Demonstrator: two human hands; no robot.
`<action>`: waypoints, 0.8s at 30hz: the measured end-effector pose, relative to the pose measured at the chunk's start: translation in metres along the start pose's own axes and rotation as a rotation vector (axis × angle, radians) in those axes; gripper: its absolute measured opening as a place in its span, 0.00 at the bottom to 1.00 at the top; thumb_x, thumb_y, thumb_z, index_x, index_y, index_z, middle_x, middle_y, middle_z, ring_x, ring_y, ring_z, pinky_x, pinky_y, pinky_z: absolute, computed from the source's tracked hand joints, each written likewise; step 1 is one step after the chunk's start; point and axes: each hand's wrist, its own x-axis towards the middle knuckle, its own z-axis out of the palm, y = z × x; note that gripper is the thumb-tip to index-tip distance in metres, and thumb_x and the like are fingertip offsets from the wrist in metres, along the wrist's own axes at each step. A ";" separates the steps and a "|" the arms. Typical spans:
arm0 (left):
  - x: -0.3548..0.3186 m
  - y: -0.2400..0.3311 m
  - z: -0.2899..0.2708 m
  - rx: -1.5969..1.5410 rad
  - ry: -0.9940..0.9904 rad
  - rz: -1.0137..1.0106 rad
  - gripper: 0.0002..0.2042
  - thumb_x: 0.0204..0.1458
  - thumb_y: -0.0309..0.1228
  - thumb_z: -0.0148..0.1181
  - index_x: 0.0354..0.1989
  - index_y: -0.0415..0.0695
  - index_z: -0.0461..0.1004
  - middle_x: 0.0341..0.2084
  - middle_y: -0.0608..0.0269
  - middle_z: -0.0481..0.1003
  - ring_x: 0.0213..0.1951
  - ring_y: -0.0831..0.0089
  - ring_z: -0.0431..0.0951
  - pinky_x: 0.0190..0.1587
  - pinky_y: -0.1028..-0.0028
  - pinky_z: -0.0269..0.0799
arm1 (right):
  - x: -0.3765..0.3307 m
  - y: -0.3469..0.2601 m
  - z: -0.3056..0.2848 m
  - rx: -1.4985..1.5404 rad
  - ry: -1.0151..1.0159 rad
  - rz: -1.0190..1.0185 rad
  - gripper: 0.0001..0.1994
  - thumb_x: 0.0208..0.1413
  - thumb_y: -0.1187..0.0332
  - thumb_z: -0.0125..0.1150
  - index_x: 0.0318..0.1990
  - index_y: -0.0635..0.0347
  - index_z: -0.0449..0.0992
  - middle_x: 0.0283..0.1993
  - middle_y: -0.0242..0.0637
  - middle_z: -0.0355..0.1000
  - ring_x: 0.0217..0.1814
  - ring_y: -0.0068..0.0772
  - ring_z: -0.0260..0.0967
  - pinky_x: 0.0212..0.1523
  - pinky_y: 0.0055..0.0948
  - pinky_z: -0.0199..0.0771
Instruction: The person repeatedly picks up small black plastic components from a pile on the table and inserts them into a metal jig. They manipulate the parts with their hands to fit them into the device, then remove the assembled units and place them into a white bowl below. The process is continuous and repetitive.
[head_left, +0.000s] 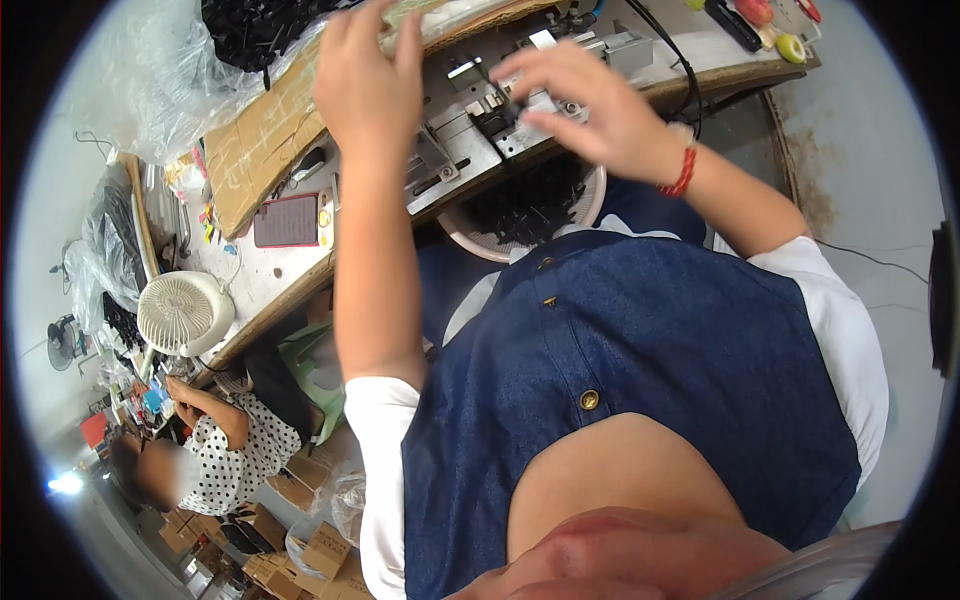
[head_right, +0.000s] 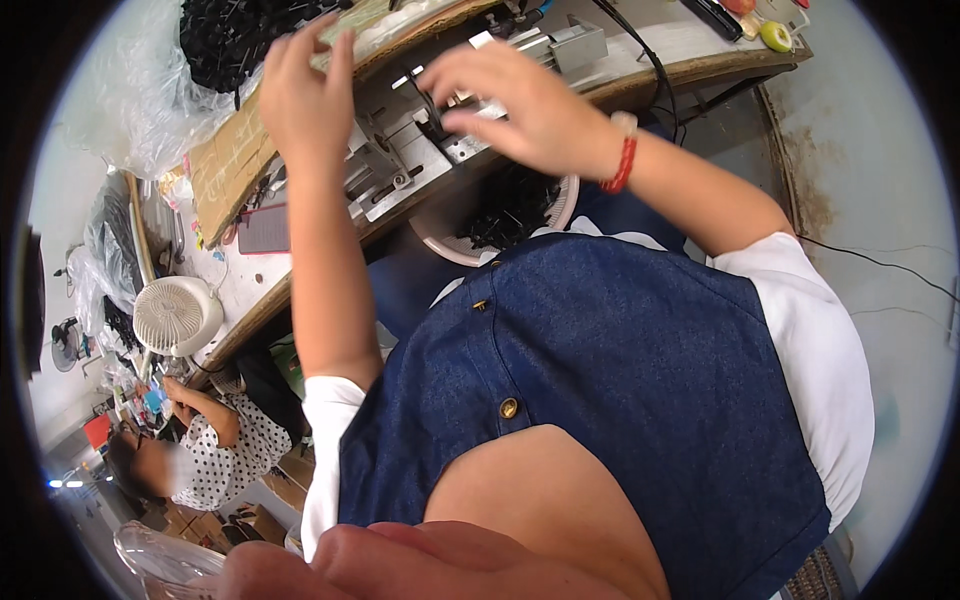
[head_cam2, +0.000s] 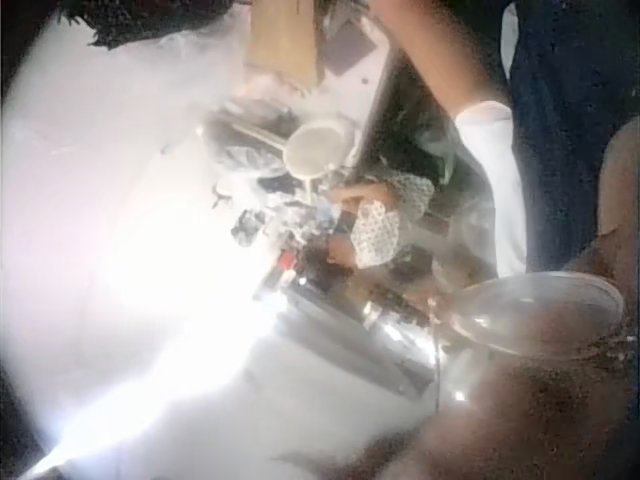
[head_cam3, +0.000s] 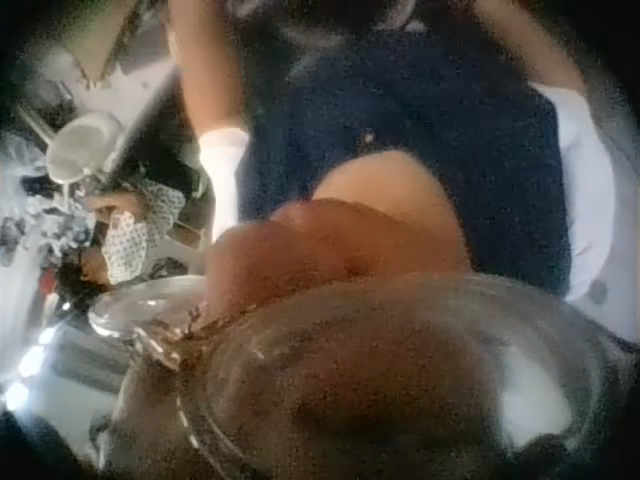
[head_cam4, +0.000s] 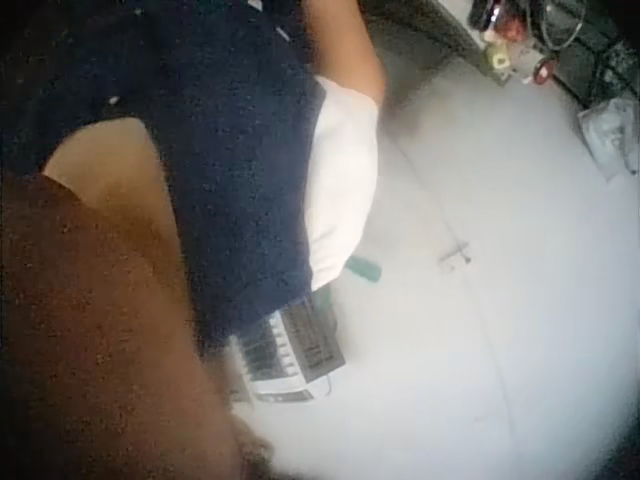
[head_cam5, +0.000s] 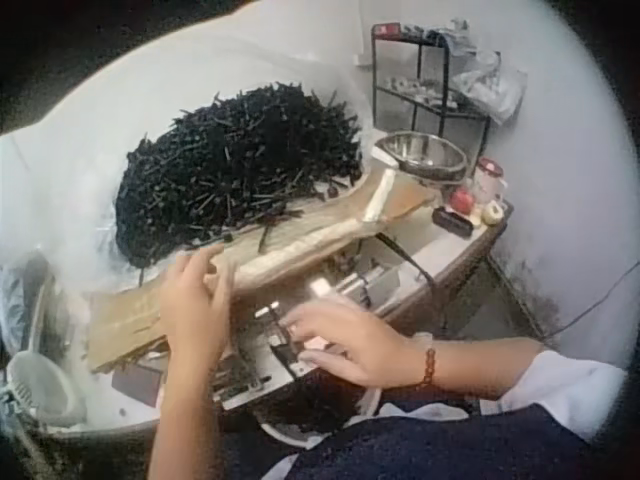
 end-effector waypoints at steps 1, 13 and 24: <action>0.021 -0.003 0.005 0.044 -0.069 -0.040 0.13 0.56 0.41 0.67 0.43 0.46 0.83 0.39 0.54 0.81 0.39 0.54 0.80 0.46 0.60 0.75 | -0.011 -0.001 0.011 -0.038 -0.023 -0.002 0.11 0.56 0.73 0.66 0.46 0.61 0.75 0.59 0.41 0.75 0.57 0.46 0.70 0.58 0.37 0.72; 0.067 -0.048 0.033 0.348 -0.364 -0.102 0.18 0.56 0.50 0.65 0.44 0.51 0.86 0.41 0.57 0.84 0.43 0.56 0.84 0.48 0.62 0.77 | -0.022 0.013 0.054 -0.395 -0.102 -0.102 0.07 0.53 0.71 0.61 0.40 0.60 0.77 0.57 0.34 0.76 0.54 0.38 0.70 0.54 0.35 0.76; -0.078 0.035 -0.037 -0.464 -0.136 -0.078 0.11 0.48 0.21 0.74 0.41 0.43 0.87 0.41 0.60 0.72 0.39 0.75 0.77 0.29 0.82 0.74 | 0.104 0.118 -0.011 -0.529 0.108 -0.081 0.09 0.57 0.69 0.65 0.44 0.58 0.78 0.44 0.40 0.73 0.45 0.46 0.70 0.52 0.43 0.73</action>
